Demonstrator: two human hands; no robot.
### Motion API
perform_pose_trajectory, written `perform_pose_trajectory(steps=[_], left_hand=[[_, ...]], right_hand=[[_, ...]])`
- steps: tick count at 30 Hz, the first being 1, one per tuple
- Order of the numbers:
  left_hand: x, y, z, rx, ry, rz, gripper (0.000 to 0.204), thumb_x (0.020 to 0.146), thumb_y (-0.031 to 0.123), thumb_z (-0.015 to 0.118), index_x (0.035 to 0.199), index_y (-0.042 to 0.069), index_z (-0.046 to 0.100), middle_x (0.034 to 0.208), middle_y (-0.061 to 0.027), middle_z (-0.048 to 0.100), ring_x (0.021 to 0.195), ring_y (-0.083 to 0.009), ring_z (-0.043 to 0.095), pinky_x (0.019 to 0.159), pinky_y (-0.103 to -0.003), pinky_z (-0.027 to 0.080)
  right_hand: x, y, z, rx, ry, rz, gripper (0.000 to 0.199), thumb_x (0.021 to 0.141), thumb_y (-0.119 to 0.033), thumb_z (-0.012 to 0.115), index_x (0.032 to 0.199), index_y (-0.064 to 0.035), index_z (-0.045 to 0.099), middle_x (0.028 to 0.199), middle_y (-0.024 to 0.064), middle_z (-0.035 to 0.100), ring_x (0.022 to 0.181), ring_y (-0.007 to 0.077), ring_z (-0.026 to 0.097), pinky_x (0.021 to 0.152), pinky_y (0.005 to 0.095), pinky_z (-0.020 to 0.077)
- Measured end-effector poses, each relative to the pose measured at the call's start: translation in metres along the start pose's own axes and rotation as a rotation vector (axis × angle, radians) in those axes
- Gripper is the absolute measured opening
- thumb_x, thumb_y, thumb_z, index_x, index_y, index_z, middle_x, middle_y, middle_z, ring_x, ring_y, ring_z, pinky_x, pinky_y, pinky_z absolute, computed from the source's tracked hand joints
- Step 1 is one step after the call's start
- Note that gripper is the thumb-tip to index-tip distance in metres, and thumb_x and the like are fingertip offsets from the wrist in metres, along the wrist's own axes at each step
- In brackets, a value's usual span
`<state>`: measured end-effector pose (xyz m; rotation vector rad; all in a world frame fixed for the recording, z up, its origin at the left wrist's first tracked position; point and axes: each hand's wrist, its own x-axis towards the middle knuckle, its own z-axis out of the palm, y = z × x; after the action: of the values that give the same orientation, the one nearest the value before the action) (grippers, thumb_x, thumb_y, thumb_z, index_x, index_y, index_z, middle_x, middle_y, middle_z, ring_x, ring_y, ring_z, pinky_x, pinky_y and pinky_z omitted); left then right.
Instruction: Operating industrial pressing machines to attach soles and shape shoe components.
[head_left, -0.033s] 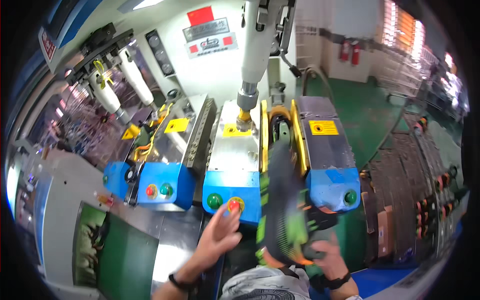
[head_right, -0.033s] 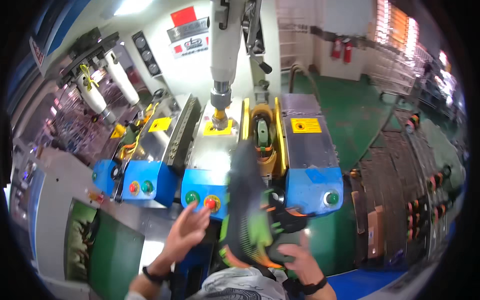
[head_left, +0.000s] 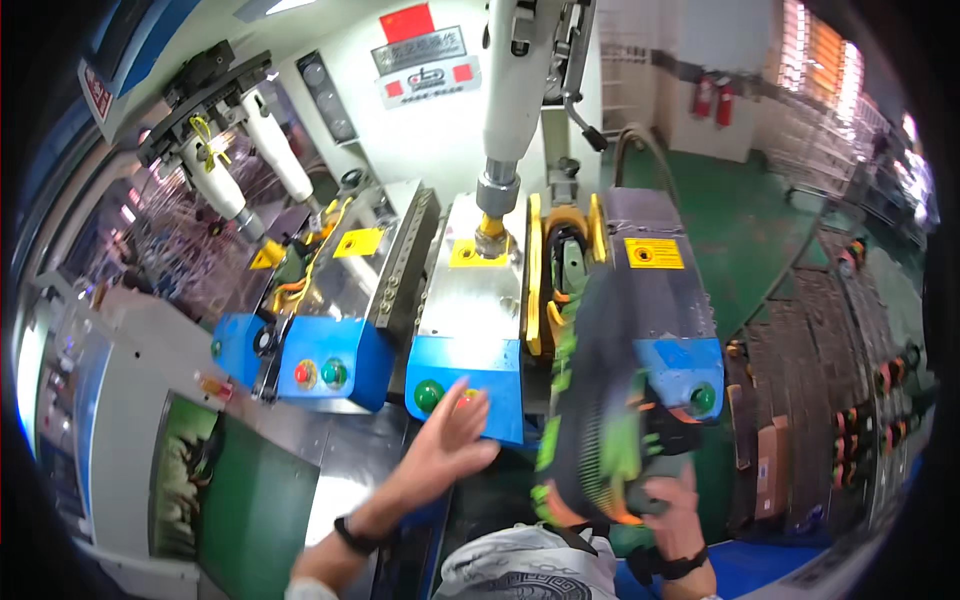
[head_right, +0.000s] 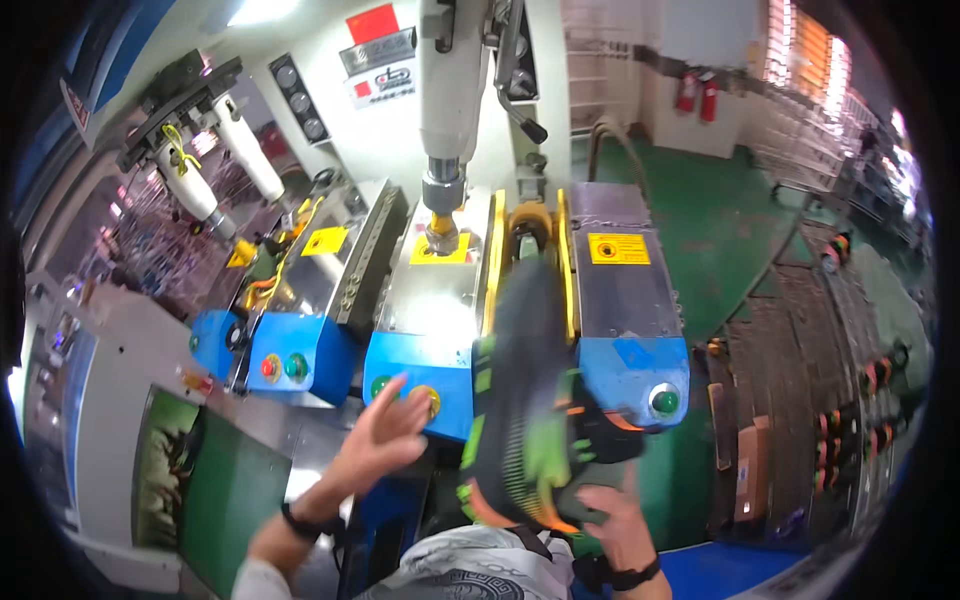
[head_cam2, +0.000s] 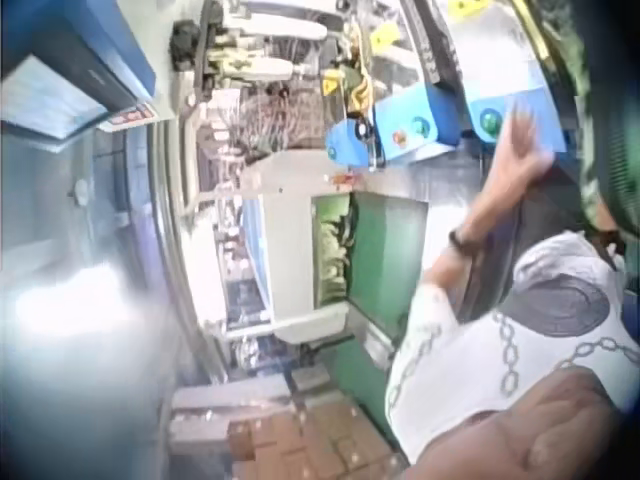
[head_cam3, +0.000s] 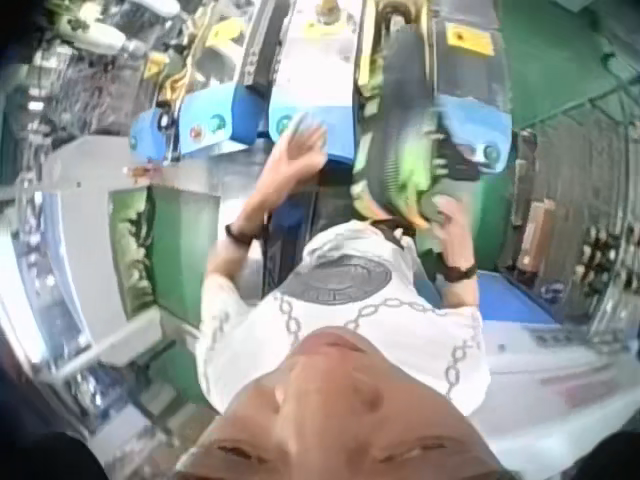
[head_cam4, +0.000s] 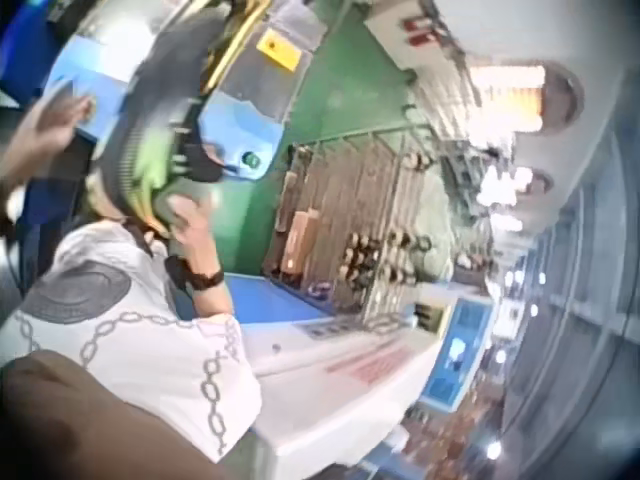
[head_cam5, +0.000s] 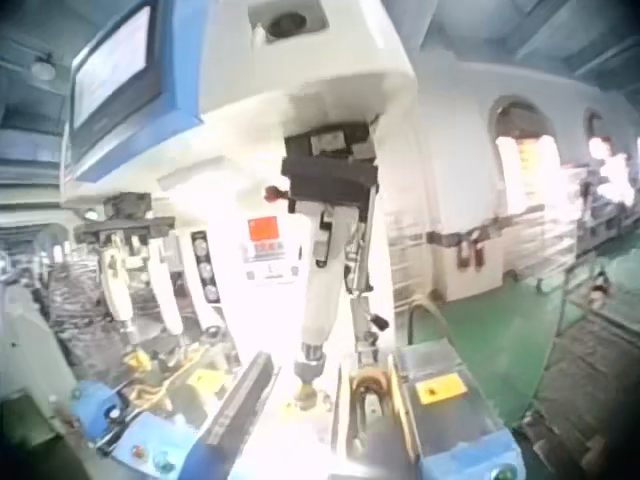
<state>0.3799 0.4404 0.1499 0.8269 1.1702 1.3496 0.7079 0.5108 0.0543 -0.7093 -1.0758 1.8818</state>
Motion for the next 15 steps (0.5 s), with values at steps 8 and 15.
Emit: perform_pose_trajectory(steps=[8,15], left_hand=[[0.343,-0.022,0.026,1.026,0.077,0.070,0.027,0.075,0.003,0.064,0.101,0.005,0.058,0.085,-0.0090,0.058,0.081,-0.0241,0.059,0.076,-0.039,0.048],[0.413,-0.086,0.055,0.533,0.388,0.041,0.045,0.065,-0.006,0.060,0.108,0.006,0.058,0.086,-0.0055,0.060,0.078,-0.0230,0.061,0.063,-0.037,0.051]], right_hand=[[-0.041,-0.047,-0.062,0.289,0.543,-0.063,0.052,0.071,-0.013,0.063,0.119,0.0008,0.049,0.091,0.0097,0.061,0.082,0.0213,0.061,0.075,0.0344,0.0510],[-0.018,-0.094,-0.017,0.300,0.859,0.130,0.027,0.083,-0.005,0.062,0.108,0.0066,0.059,0.098,0.0124,0.063,0.090,0.0234,0.062,0.080,0.0346,0.0510]])
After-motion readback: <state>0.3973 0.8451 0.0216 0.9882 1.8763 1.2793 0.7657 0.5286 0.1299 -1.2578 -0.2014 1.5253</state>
